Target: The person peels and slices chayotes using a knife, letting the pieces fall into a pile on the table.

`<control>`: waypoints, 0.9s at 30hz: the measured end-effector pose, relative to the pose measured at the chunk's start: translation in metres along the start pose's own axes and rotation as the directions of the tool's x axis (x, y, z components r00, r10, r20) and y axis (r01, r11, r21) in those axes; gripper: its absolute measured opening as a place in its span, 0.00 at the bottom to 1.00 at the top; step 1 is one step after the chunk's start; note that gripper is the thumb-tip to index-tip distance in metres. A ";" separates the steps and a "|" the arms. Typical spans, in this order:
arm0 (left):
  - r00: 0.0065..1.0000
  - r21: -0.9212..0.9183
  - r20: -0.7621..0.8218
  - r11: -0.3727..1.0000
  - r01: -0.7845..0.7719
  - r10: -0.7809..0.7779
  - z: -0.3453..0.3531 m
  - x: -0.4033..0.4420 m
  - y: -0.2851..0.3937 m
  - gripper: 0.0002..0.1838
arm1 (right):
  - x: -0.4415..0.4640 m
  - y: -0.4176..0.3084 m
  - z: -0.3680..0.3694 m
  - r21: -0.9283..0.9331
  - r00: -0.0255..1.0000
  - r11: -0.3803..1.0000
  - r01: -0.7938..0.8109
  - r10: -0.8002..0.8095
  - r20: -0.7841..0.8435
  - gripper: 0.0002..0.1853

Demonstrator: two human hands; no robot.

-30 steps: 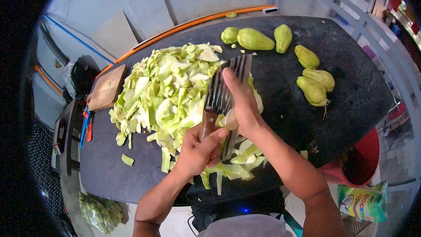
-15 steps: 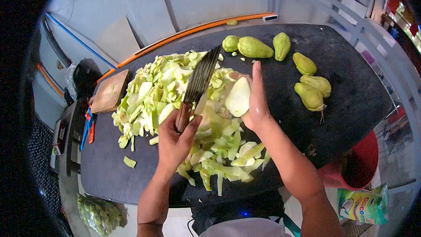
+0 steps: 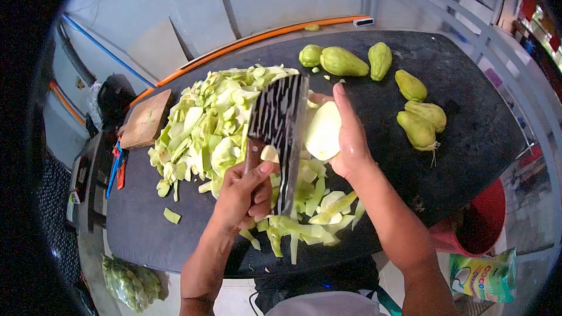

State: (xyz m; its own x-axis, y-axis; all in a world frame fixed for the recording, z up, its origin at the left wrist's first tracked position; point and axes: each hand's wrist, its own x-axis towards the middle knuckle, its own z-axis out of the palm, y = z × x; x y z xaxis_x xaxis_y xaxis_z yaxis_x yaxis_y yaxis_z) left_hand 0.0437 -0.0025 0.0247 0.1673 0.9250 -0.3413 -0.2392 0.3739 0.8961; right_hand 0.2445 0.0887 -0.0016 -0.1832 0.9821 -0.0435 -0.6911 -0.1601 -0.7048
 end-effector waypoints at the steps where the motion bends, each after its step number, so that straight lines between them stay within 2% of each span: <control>1: 0.999 -0.005 0.014 0.999 0.033 -0.033 0.001 0.000 -0.003 0.16 | 0.000 0.000 0.001 -0.008 1.000 1.000 0.019 -0.019 -0.001 0.31; 5: 0.999 -0.027 0.030 0.999 0.037 -0.036 0.004 -0.001 -0.005 0.16 | 0.002 0.001 -0.005 -0.034 0.997 0.996 0.078 -0.079 -0.021 0.31; 8: 0.999 -0.015 0.034 0.999 0.040 -0.039 0.003 -0.001 -0.005 0.16 | -0.005 -0.004 0.003 -0.050 0.998 0.996 0.070 -0.070 0.005 0.31; 17: 0.996 -0.012 0.044 0.997 0.073 -0.072 0.002 -0.004 -0.003 0.16 | -0.007 -0.005 0.010 -0.042 0.992 0.994 0.105 -0.108 -0.071 0.32; 27: 0.993 -0.050 0.077 0.994 0.097 -0.093 0.001 0.000 -0.009 0.16 | -0.013 -0.005 0.012 -0.139 0.997 0.989 0.048 -0.057 -0.060 0.26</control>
State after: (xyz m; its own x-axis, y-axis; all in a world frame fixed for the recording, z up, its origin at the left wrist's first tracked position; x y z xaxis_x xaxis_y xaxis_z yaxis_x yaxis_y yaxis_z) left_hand 0.0468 -0.0062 0.0174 0.2617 0.8781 -0.4005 -0.2692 0.4649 0.8434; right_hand 0.2415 0.0755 0.0109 -0.1014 0.9938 -0.0457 -0.5954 -0.0974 -0.7975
